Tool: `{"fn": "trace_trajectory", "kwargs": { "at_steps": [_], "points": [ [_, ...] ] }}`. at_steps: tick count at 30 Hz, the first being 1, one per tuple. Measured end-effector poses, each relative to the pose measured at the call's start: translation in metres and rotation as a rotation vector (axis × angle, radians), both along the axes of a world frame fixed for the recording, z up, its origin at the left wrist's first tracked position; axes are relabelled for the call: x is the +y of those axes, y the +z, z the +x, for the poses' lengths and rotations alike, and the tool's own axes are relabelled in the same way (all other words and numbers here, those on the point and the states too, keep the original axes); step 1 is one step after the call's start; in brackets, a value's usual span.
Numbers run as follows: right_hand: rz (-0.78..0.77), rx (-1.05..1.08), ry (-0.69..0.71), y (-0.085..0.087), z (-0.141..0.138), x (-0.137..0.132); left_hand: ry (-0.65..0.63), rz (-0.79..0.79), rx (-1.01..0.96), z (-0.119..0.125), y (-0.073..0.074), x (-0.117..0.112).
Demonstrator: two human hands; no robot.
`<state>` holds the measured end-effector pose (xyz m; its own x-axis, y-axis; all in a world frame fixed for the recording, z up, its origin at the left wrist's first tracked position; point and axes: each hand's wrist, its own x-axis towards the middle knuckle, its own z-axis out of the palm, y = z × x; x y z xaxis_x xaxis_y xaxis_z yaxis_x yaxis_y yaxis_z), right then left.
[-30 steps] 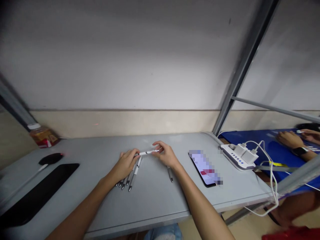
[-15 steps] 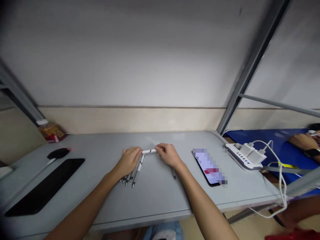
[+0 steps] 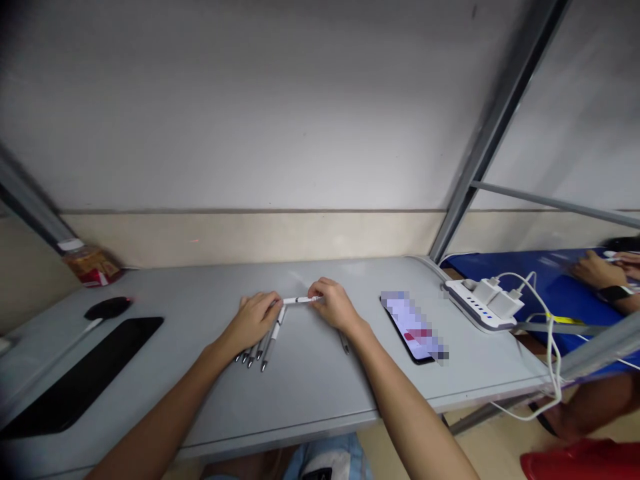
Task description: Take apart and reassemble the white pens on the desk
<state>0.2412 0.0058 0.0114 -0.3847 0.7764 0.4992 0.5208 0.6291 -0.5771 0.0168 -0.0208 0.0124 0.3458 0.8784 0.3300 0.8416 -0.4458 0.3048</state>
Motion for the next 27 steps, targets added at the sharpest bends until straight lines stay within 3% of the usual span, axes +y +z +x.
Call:
{"fn": "trace_trajectory", "kwargs": {
  "at_steps": [5, 16, 27],
  "points": [
    [0.038, -0.055, -0.029, 0.0, 0.004, 0.002, -0.031, 0.011, -0.023, -0.003, -0.006, 0.004],
    [0.018, -0.242, -0.287, 0.0, 0.019, 0.011, 0.017, -0.012, 0.028, -0.006, -0.004, 0.007],
    [0.045, -0.079, -0.013, 0.0, 0.006, 0.003, -0.006, -0.024, -0.021, -0.002, -0.005, 0.004]
  ]
}}
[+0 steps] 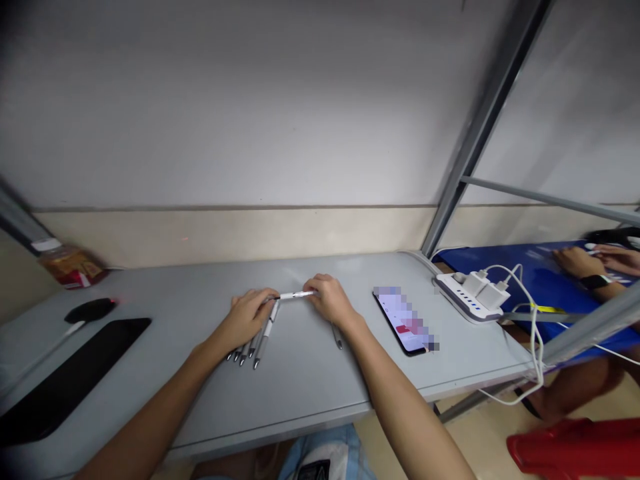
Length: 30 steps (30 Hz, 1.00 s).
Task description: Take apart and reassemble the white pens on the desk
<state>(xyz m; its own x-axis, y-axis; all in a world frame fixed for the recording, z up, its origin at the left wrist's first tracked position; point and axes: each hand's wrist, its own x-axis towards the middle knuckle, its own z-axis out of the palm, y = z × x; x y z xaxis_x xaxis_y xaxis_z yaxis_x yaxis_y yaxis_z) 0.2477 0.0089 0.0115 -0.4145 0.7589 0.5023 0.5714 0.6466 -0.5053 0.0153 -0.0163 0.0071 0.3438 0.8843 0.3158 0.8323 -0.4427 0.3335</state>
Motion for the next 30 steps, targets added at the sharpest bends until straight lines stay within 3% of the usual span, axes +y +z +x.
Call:
{"fn": "trace_trajectory", "kwargs": {
  "at_steps": [6, 12, 18, 24, 30],
  "points": [
    [-0.072, 0.156, 0.071, 0.0033, -0.0043, -0.0023, -0.031, 0.02, 0.01, -0.0005, 0.0014, -0.0015],
    [-0.337, 0.393, 0.094, -0.0016, -0.0044, 0.003, -0.091, 0.002, -0.039, -0.0024, -0.0007, 0.0008],
    [-0.528, 0.488, 0.128, 0.0062, -0.0074, -0.0016, -0.126, 0.028, -0.078, -0.0019, -0.0004, 0.0015],
    [-0.577, 0.403, 0.138, 0.0067, -0.0072, -0.0041, -0.133, 0.019, -0.059, -0.0005, 0.0038, -0.003],
    [-0.578, 0.471, 0.254, 0.0073, -0.0041, -0.0044, -0.096, 0.047, -0.089, -0.002, -0.0027, 0.0024]
  ]
}}
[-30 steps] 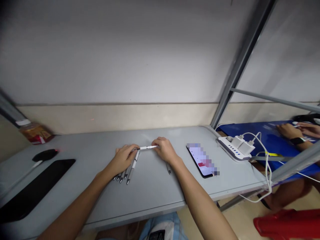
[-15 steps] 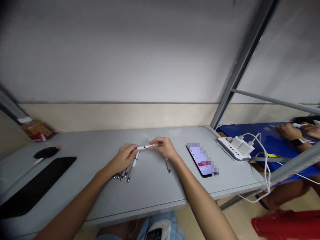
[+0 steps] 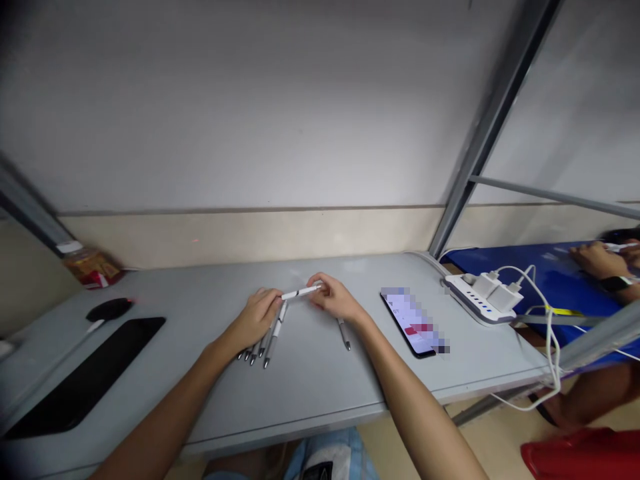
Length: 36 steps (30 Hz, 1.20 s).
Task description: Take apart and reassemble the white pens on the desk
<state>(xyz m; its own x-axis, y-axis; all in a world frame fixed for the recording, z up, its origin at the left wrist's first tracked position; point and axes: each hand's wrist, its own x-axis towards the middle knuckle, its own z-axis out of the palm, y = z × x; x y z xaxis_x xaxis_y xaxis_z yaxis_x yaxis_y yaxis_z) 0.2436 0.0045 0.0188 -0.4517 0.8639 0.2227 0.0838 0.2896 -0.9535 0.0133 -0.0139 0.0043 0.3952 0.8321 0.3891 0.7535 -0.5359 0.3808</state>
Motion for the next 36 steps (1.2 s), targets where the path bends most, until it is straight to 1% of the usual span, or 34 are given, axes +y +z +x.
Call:
{"fn": "trace_trajectory", "kwargs": {
  "at_steps": [3, 6, 9, 11, 14, 17, 19, 22, 24, 26, 29, 31, 34, 36],
  "points": [
    [-0.034, -0.072, -0.003, -0.0014, 0.0001, 0.001, -0.008, 0.011, -0.01, -0.0006, -0.0022, 0.0018],
    [-0.041, -0.152, -0.048, -0.0036, 0.0006, 0.0021, -0.033, 0.017, -0.021, -0.0007, -0.0011, 0.0008],
    [0.014, -0.098, -0.084, -0.003, 0.0025, 0.0023, -0.044, 0.007, -0.029, -0.0008, 0.0007, -0.0007],
    [0.041, -0.067, -0.059, -0.0011, 0.0041, 0.0022, -0.046, 0.003, -0.037, -0.0009, 0.0011, -0.0011],
    [0.015, -0.132, -0.014, 0.0011, 0.0055, 0.0021, -0.05, 0.008, -0.037, -0.0008, 0.0008, -0.0007],
    [-0.029, -0.199, -0.042, 0.0011, 0.0055, 0.0012, -0.056, 0.013, -0.035, -0.0003, 0.0012, -0.0006],
    [-0.025, -0.15, -0.063, 0.0006, 0.0054, 0.0003, -0.048, 0.005, -0.032, -0.0002, 0.0022, -0.0012],
    [0.016, -0.042, -0.058, -0.0001, 0.0055, 0.0001, -0.029, -0.012, -0.015, -0.0002, 0.004, -0.0027],
    [0.028, -0.071, -0.034, -0.001, 0.0053, 0.0012, -0.028, -0.012, -0.008, 0.0002, 0.0048, -0.0034],
    [0.013, -0.144, -0.026, -0.0024, 0.0047, 0.0026, -0.039, -0.004, -0.01, 0.0011, 0.0051, -0.0038],
    [0.004, -0.229, -0.072, -0.0045, 0.0035, 0.0032, -0.052, 0.006, -0.022, 0.0025, 0.0048, -0.0038],
    [0.016, -0.212, -0.096, -0.0049, 0.0034, 0.0026, -0.046, 0.002, -0.023, 0.0026, 0.0046, -0.0037],
    [0.042, -0.118, -0.09, -0.0046, 0.0042, 0.0022, -0.027, -0.013, -0.012, 0.0017, 0.0051, -0.0036],
    [0.056, -0.128, -0.075, -0.0045, 0.0045, 0.0029, -0.026, -0.016, -0.003, 0.0013, 0.006, -0.0037]
  ]
}}
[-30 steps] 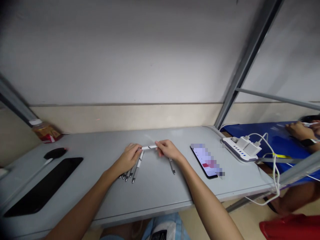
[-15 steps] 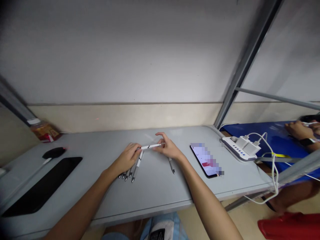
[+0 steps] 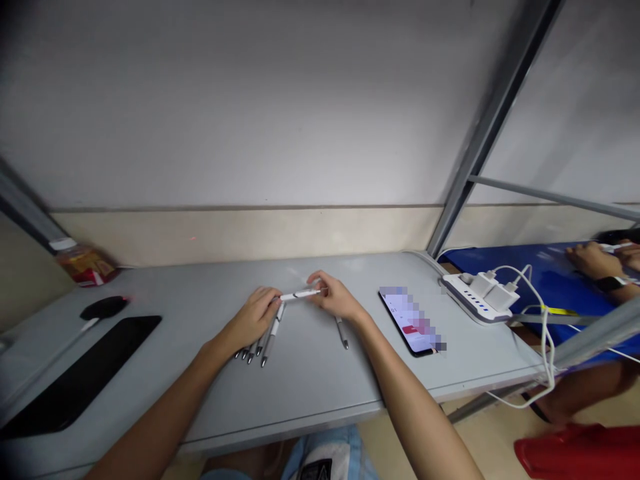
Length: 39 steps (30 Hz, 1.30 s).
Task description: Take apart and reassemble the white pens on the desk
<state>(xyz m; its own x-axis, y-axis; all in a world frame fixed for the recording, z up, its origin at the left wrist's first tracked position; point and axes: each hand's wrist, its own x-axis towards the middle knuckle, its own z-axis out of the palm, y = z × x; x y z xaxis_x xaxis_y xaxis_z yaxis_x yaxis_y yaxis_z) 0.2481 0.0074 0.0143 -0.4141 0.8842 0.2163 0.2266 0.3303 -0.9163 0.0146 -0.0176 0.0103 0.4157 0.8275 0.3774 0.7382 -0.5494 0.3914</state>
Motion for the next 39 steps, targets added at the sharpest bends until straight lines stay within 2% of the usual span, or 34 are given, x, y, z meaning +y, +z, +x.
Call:
{"fn": "trace_trajectory", "kwargs": {
  "at_steps": [4, 9, 14, 19, 24, 30, 34, 39],
  "points": [
    [-0.069, -0.109, 0.013, 0.0002, -0.0006, 0.0006, -0.014, 0.004, 0.0, 0.0006, 0.0008, 0.0001],
    [0.002, 0.017, 0.015, 0.0009, -0.0014, -0.0005, -0.006, -0.001, 0.008, 0.0006, -0.0014, 0.0006],
    [0.005, -0.11, -0.027, -0.0014, -0.0019, 0.0017, -0.02, 0.007, 0.019, 0.0008, -0.0023, 0.0002],
    [0.032, 0.019, -0.012, 0.0011, -0.0004, 0.0001, -0.015, 0.011, 0.005, 0.0005, -0.0016, 0.0012],
    [-0.077, -0.124, 0.001, -0.0011, -0.0008, 0.0017, -0.013, 0.01, 0.003, -0.0002, -0.0028, 0.0016],
    [0.172, -0.055, -0.028, 0.0032, -0.002, -0.0005, -0.017, -0.024, 0.025, -0.0008, -0.0025, 0.0016],
    [0.109, -0.123, -0.014, 0.0048, -0.0054, -0.0037, -0.037, 0.002, 0.04, -0.0012, -0.004, 0.0026],
    [0.13, -0.104, -0.07, 0.0046, -0.0077, -0.0048, -0.023, 0.03, 0.052, -0.002, -0.0059, 0.0048]
  ]
}}
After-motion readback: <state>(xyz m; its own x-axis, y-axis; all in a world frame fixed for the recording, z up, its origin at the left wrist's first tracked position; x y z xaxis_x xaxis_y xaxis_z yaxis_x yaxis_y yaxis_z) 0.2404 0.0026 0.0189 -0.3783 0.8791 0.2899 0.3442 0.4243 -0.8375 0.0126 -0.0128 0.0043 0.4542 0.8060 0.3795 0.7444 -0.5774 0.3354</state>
